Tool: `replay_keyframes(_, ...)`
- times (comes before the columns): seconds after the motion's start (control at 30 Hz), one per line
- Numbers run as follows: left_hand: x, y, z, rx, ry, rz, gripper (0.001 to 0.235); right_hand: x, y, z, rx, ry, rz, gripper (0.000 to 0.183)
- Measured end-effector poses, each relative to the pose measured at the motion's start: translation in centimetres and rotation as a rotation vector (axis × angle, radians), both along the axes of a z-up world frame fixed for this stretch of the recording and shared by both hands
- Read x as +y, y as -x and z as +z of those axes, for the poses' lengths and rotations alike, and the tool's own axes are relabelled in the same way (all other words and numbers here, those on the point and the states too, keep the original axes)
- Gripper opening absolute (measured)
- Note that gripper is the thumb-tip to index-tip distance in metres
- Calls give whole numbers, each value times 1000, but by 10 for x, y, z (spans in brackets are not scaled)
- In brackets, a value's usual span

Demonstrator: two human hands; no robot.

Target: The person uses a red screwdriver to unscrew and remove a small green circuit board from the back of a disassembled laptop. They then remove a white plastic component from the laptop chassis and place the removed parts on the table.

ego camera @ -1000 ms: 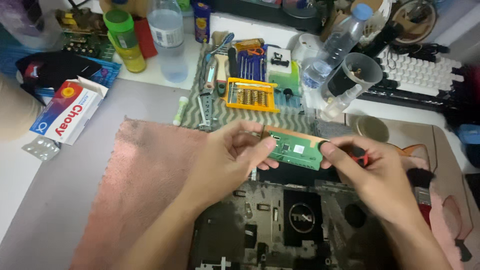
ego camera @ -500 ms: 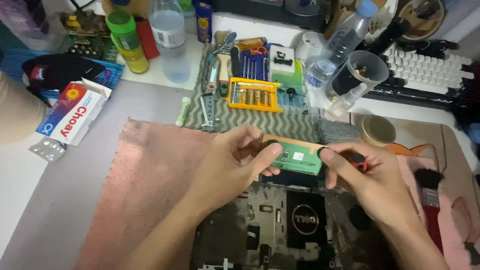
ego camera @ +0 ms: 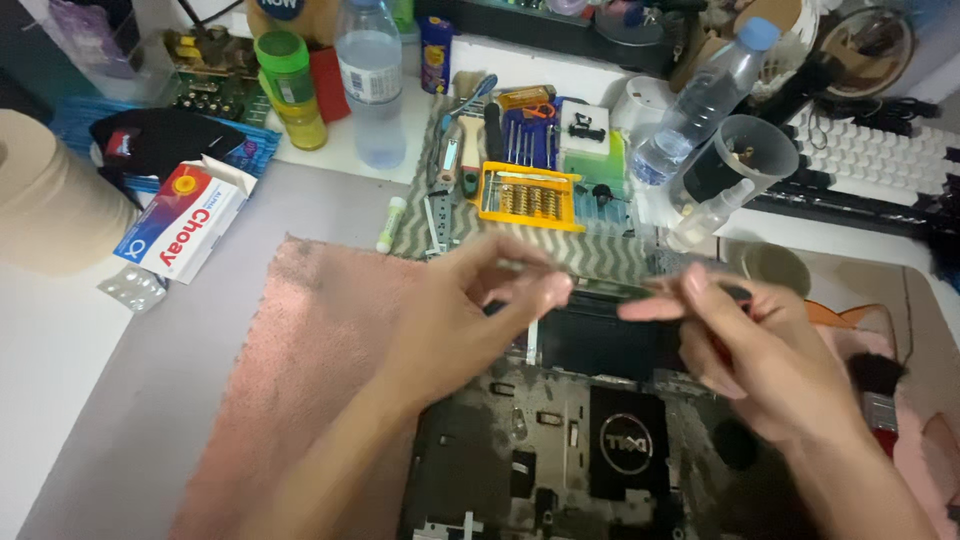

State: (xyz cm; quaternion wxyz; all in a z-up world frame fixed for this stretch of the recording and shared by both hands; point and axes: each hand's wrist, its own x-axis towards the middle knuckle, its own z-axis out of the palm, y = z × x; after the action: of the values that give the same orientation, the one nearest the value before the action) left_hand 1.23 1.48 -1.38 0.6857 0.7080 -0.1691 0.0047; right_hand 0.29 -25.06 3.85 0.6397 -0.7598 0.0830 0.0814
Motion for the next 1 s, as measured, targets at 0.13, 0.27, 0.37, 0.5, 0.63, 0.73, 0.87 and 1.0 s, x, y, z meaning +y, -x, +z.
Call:
replay_keyframes(0.13, 16, -12, 0, 53, 372, 12, 20, -4, -18, -13, -109, -150, 59, 34)
replay_keyframes(0.27, 38, -23, 3, 152, 296, 269, 21, 16, -45, -6, -22, -30, -102, 23)
replay_keyframes(0.37, 55, -30, -14, -18, 153, 462, 12, 24, -68, -12, 38, 29, -59, 24)
replay_keyframes(0.5, 71, -46, -45, -225, -202, 596, 20, 23, -98, -60, -132, 47, 80, 29)
replay_keyframes(0.63, 76, -50, -59, -256, -281, 482, 36, 45, -98, -52, -123, 112, 81, 26)
replay_keyframes(0.73, 75, -49, -62, -313, -376, 362, 51, 49, -108, -65, -55, 143, 94, 31)
replay_keyframes(0.87, 75, -48, -62, -285, -493, 301, 61, 42, -123, -96, -70, 279, 148, 35)
replay_keyframes(1.0, 77, -51, -65, -297, -493, 279, 63, 38, -132, -113, -127, 601, 218, 38)
